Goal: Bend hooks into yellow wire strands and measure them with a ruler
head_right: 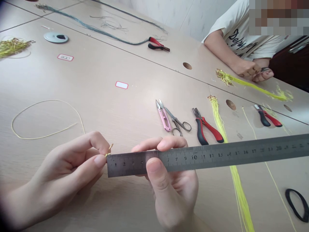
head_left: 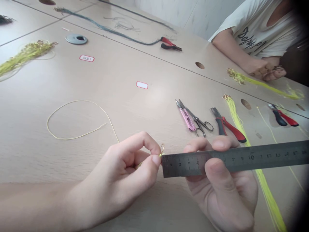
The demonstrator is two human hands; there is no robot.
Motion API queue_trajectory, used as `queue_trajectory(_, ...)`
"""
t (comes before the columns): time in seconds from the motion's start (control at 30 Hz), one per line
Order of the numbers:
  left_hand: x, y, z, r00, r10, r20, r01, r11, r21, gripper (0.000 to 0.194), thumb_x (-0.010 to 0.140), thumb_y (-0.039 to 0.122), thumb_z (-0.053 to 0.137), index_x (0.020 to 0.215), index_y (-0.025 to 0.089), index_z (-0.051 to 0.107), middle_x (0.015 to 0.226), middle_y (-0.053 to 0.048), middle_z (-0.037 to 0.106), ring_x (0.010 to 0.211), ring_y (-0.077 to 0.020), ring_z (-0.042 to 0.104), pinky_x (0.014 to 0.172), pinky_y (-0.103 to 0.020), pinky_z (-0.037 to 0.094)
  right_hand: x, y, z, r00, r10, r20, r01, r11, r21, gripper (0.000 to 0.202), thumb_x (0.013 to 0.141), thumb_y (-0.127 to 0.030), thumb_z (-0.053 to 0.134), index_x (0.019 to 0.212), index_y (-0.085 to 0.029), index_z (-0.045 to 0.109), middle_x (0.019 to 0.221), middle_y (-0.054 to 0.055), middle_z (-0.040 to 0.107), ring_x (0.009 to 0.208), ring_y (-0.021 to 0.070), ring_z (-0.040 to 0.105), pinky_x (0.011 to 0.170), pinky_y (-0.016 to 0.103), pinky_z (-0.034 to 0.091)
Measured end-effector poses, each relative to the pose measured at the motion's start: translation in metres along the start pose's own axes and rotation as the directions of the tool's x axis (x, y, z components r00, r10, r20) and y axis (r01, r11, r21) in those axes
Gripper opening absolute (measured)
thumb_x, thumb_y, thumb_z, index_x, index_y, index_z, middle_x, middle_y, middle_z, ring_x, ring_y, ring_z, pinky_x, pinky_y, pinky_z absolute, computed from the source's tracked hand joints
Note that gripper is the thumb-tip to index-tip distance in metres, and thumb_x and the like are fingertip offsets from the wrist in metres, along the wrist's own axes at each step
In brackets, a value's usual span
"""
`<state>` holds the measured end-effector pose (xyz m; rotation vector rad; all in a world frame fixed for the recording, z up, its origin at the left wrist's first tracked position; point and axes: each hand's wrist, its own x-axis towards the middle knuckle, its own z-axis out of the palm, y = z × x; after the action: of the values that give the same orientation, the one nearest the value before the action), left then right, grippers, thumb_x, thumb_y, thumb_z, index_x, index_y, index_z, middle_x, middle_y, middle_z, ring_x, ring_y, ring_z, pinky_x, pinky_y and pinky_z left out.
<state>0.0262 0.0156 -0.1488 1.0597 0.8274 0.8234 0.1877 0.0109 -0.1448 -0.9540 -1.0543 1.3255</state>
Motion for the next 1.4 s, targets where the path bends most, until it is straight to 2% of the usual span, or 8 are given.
queue_trajectory(0.47,-0.001,0.000,0.001,1.000,0.007,0.017,-0.007,1.000,-0.018,0.019,0.089,0.024,0.040,0.070,0.021,0.038,0.049,0.009,0.030,0.039,-0.0044,0.020,0.034,-0.014,0.014,0.001,-0.001,-0.003,1.000,0.013,0.028,-0.014,0.999,0.045,0.009,0.086,-0.024,0.056,0.092,-0.029,0.053,0.086,-0.004,0.064,0.069,0.0076,0.060,0.063,0.018,0.054)
queue_trajectory(0.7,0.001,0.002,0.002,0.999,-0.007,-0.043,0.011,0.995,0.097,0.019,0.086,0.027,0.044,0.069,0.021,0.040,0.047,0.009,0.029,0.042,-0.0062,0.023,0.038,-0.017,0.017,0.006,-0.012,-0.022,0.949,0.161,0.272,-0.184,0.981,0.061,0.009,0.083,-0.018,0.052,0.082,-0.027,0.050,0.076,-0.004,0.053,0.066,0.0161,0.064,0.071,0.047,0.057)
queue_trajectory(0.77,0.001,0.002,0.002,0.999,0.015,-0.048,-0.007,0.988,0.153,0.019,0.086,0.025,0.044,0.067,0.021,0.041,0.047,0.009,0.027,0.041,-0.0055,0.019,0.037,-0.017,0.015,0.005,-0.012,-0.020,0.946,0.208,0.249,-0.232,0.970,0.069,0.003,0.081,-0.022,0.054,0.079,-0.024,0.053,0.067,-0.005,0.047,0.056,0.0124,0.058,0.063,0.043,0.059)
queue_trajectory(0.87,-0.001,0.001,0.002,0.998,0.058,-0.031,-0.049,0.968,0.247,0.018,0.086,0.022,0.044,0.068,0.020,0.044,0.045,0.009,0.032,0.040,-0.0053,0.020,0.037,-0.018,0.015,0.000,-0.008,-0.007,0.922,0.361,0.137,-0.366,0.931,0.012,0.015,0.081,-0.036,0.056,0.082,-0.021,0.055,0.056,-0.007,0.041,0.045,0.0090,0.048,0.043,0.030,0.056)
queue_trajectory(1.0,-0.003,0.000,0.004,0.995,0.098,0.013,-0.097,0.939,0.330,0.019,0.087,0.024,0.042,0.070,0.020,0.048,0.048,0.007,0.049,0.040,-0.0056,0.032,0.038,-0.018,0.021,-0.008,-0.004,0.007,0.894,0.448,0.025,-0.440,0.886,-0.145,0.024,0.080,-0.043,0.059,0.086,-0.020,0.052,0.051,-0.007,0.047,0.039,0.0088,0.054,0.038,0.018,0.045)
queue_trajectory(1.1,-0.003,0.000,0.005,0.995,0.091,0.031,-0.096,0.924,0.370,0.020,0.089,0.026,0.040,0.072,0.020,0.049,0.054,0.006,0.057,0.046,-0.0062,0.040,0.042,-0.017,0.026,-0.011,-0.004,0.007,0.909,0.414,0.052,-0.397,0.896,-0.201,0.028,0.082,-0.047,0.055,0.087,-0.019,0.051,0.049,-0.007,0.048,0.037,0.0098,0.055,0.038,0.018,0.041)
queue_trajectory(1.27,-0.003,-0.001,0.005,0.998,0.046,-0.049,-0.016,0.875,0.484,0.020,0.086,0.025,0.041,0.070,0.018,0.050,0.052,0.006,0.046,0.049,-0.0079,0.036,0.047,-0.019,0.030,-0.010,0.001,0.000,0.928,0.333,0.166,-0.281,0.919,-0.275,0.028,0.086,-0.047,0.049,0.089,-0.019,0.049,0.050,-0.008,0.046,0.037,0.0104,0.056,0.036,0.018,0.040)
queue_trajectory(1.4,-0.002,0.001,0.005,0.995,0.017,-0.100,0.035,0.867,0.496,0.021,0.085,0.027,0.041,0.070,0.017,0.051,0.055,0.004,0.048,0.053,-0.0095,0.038,0.051,-0.021,0.031,-0.008,0.005,0.001,0.943,0.295,0.156,-0.229,0.913,-0.338,0.023,0.087,-0.043,0.049,0.085,-0.020,0.048,0.052,-0.008,0.046,0.038,0.0109,0.056,0.036,0.018,0.041)
